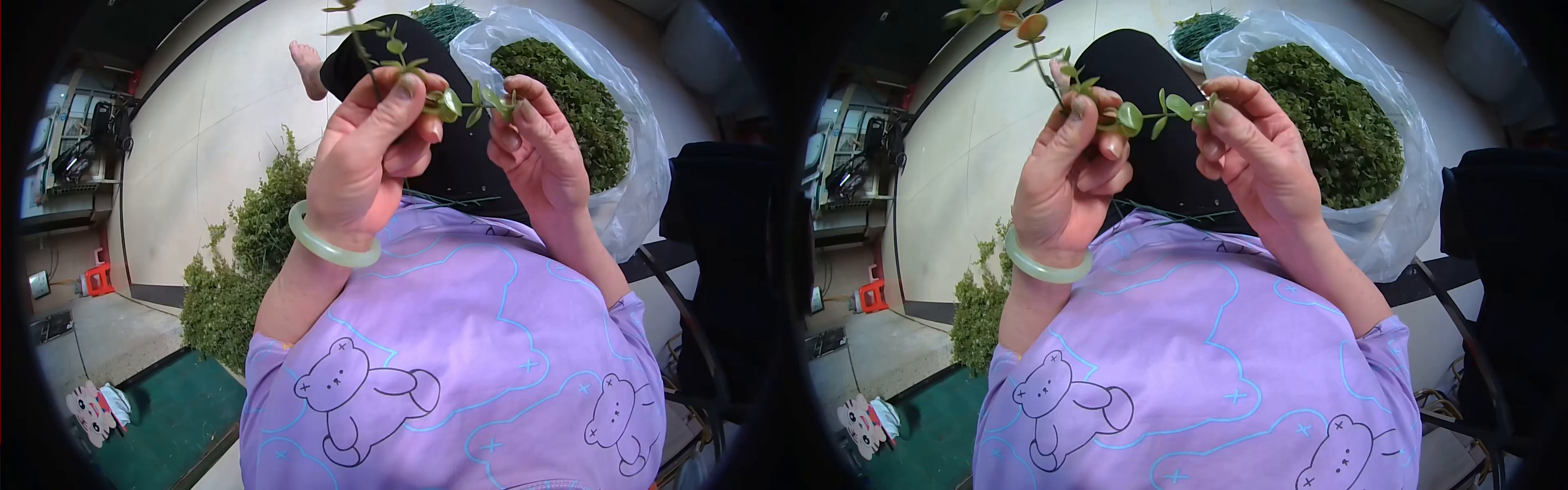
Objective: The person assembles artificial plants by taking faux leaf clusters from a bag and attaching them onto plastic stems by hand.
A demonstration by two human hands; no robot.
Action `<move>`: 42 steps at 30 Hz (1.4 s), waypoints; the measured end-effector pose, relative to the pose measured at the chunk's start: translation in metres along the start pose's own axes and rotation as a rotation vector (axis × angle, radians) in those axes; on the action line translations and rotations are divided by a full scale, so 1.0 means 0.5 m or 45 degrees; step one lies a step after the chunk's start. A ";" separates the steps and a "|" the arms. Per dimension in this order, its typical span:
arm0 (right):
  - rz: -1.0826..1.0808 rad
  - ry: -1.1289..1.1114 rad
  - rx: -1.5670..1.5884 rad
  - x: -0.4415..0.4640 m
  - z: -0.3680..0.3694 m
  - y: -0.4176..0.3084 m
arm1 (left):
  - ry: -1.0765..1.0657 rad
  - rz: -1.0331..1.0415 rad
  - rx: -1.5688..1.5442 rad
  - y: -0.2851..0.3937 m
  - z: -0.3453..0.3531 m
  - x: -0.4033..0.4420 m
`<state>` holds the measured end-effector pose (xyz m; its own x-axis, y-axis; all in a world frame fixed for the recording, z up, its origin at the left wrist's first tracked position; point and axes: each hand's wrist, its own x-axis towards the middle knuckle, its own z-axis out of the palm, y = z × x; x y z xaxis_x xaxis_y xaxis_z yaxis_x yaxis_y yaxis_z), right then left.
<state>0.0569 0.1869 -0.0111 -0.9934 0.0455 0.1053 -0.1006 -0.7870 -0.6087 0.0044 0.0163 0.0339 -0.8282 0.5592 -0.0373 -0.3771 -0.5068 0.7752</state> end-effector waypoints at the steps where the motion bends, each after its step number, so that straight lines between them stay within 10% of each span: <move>1: -0.029 0.049 0.029 0.006 0.000 -0.004 | -0.037 -0.059 0.045 0.002 -0.001 -0.004; 8: -0.260 0.036 -0.292 0.004 0.032 -0.044 | -0.064 -0.362 0.220 -0.021 -0.003 -0.031; 20: -0.112 -0.343 -0.951 0.002 0.077 -0.094 | -0.090 -0.060 0.494 0.039 0.055 -0.009; 42: -0.139 -0.562 -0.940 0.015 0.034 -0.089 | -0.174 0.014 0.622 0.011 0.026 0.016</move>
<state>0.0547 0.2120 0.0301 -0.8790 -0.2661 0.3957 -0.3564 -0.1846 -0.9159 0.0010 0.0265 0.0460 -0.7570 0.6527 0.0303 -0.1036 -0.1657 0.9807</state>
